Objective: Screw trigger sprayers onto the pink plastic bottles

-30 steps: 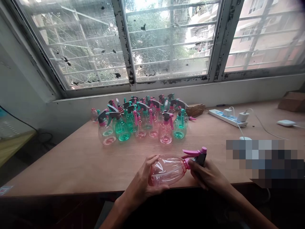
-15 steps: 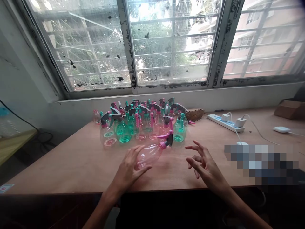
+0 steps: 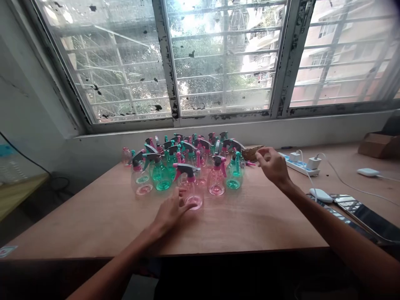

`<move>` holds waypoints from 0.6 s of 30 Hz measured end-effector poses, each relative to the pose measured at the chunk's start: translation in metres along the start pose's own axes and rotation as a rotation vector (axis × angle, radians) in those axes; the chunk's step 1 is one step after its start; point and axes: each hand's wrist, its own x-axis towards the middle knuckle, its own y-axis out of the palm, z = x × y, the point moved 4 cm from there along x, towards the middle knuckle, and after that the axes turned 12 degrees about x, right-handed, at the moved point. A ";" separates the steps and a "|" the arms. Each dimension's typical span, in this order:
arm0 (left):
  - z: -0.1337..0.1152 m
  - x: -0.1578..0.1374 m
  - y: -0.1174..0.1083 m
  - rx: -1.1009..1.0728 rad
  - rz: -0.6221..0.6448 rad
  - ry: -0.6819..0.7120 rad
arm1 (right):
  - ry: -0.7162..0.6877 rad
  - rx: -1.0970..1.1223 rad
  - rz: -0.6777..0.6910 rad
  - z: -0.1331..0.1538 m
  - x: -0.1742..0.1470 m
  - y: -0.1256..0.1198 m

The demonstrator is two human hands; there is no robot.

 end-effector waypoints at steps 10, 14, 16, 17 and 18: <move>0.001 0.034 -0.007 0.431 0.010 0.052 | 0.227 -0.309 0.309 -0.087 0.082 0.068; 0.027 0.018 -0.023 0.488 -0.062 0.027 | 0.193 -0.343 0.483 -0.107 0.083 0.083; 0.048 0.008 -0.045 0.510 -0.167 -0.025 | 0.173 -0.351 0.539 -0.114 0.082 0.089; 0.061 0.005 -0.061 0.525 -0.243 -0.076 | 0.166 -0.354 0.558 -0.116 0.082 0.091; 0.074 0.005 -0.079 0.539 -0.319 -0.136 | 0.162 -0.357 0.569 -0.119 0.082 0.093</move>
